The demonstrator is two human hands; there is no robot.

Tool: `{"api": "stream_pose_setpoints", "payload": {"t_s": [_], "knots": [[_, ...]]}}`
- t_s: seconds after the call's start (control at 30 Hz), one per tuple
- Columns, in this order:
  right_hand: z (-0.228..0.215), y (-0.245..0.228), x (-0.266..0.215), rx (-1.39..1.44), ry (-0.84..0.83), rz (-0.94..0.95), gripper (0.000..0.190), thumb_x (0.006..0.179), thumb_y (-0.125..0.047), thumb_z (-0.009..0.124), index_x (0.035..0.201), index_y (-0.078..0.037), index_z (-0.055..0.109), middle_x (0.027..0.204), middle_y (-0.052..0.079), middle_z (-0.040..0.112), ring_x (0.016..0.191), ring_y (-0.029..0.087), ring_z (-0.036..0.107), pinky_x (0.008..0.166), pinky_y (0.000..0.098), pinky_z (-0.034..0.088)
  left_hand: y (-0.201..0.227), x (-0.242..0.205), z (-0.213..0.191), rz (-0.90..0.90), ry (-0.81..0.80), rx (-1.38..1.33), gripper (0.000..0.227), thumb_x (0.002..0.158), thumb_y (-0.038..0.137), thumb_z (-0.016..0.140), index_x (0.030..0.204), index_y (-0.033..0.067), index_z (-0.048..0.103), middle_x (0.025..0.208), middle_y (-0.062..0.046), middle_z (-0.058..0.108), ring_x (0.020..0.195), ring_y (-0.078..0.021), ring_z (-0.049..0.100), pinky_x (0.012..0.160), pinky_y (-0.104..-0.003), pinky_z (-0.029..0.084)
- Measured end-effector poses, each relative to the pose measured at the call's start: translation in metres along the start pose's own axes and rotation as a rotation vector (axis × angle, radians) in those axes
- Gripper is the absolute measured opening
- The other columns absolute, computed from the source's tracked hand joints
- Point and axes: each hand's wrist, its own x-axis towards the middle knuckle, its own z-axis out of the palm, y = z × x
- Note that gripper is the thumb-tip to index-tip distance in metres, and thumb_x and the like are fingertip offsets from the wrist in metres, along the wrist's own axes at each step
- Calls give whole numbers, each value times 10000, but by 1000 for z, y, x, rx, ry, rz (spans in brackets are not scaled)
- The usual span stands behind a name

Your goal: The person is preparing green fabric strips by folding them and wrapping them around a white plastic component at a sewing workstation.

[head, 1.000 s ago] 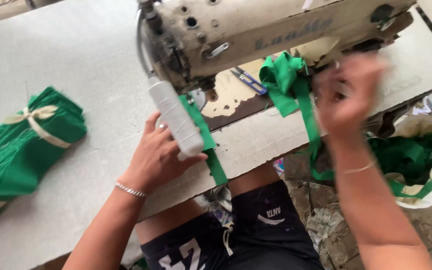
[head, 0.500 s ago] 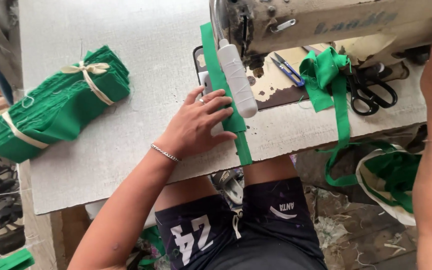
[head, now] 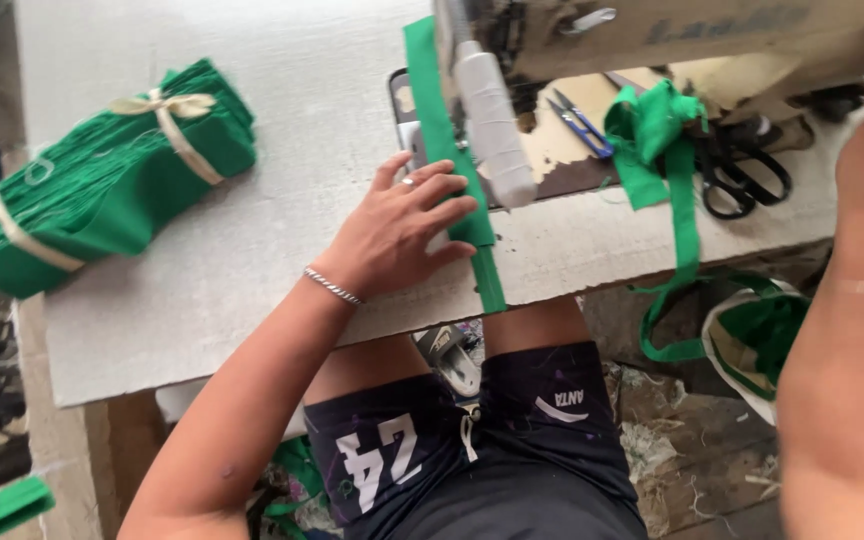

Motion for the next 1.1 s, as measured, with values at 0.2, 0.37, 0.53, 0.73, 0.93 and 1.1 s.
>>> {"api": "stream_pose_setpoints", "payload": {"t_s": [0.2,0.37,0.53,0.73,0.93,1.1], "knots": [[-173,-214,37,974,-86,2,123,1155,-51,718,1214,57,721,1051,193,731,884,307,684,772,400,549,-1,-3,9,77,20,-46,273,979,357,749,1090,138,629,1120,-67,547,1126,-285,571,1067,-559,358],[-206,-270,63,1113,-205,-340,500,856,-455,804,1226,-126,733,1011,27,594,1022,307,517,784,402,380,0,-8,26,30,100,-54,328,1004,465,613,1113,165,688,1173,-36,619,1236,-252,623,1133,-515,362],[-216,-270,60,1092,-320,-334,496,925,-488,738,1236,-102,736,1078,84,617,1051,310,510,862,430,385,9,-15,9,13,34,-65,309,973,400,674,1202,193,674,1228,-38,607,1273,-268,608,1124,-520,384],[-222,-269,55,1066,-341,-352,479,945,-510,694,1206,-112,746,1131,67,596,1096,303,488,917,438,370,10,-20,-6,4,-47,-69,302,964,363,688,1233,225,687,1292,-58,593,1331,-286,574,1125,-535,383],[-221,-269,51,1009,-313,-395,477,982,-484,635,1311,-142,688,1169,56,561,1106,288,473,937,445,370,13,-21,-6,0,-147,-78,334,993,395,628,1275,228,689,1371,-58,591,1381,-263,531,1174,-551,325],[-221,-268,48,984,-318,-428,436,999,-475,612,1294,-163,692,1145,42,559,1102,281,479,963,447,365,18,-23,-8,-2,-146,-82,373,988,391,639,1311,205,665,1387,-62,593,1378,-281,540,1168,-567,334]]}}
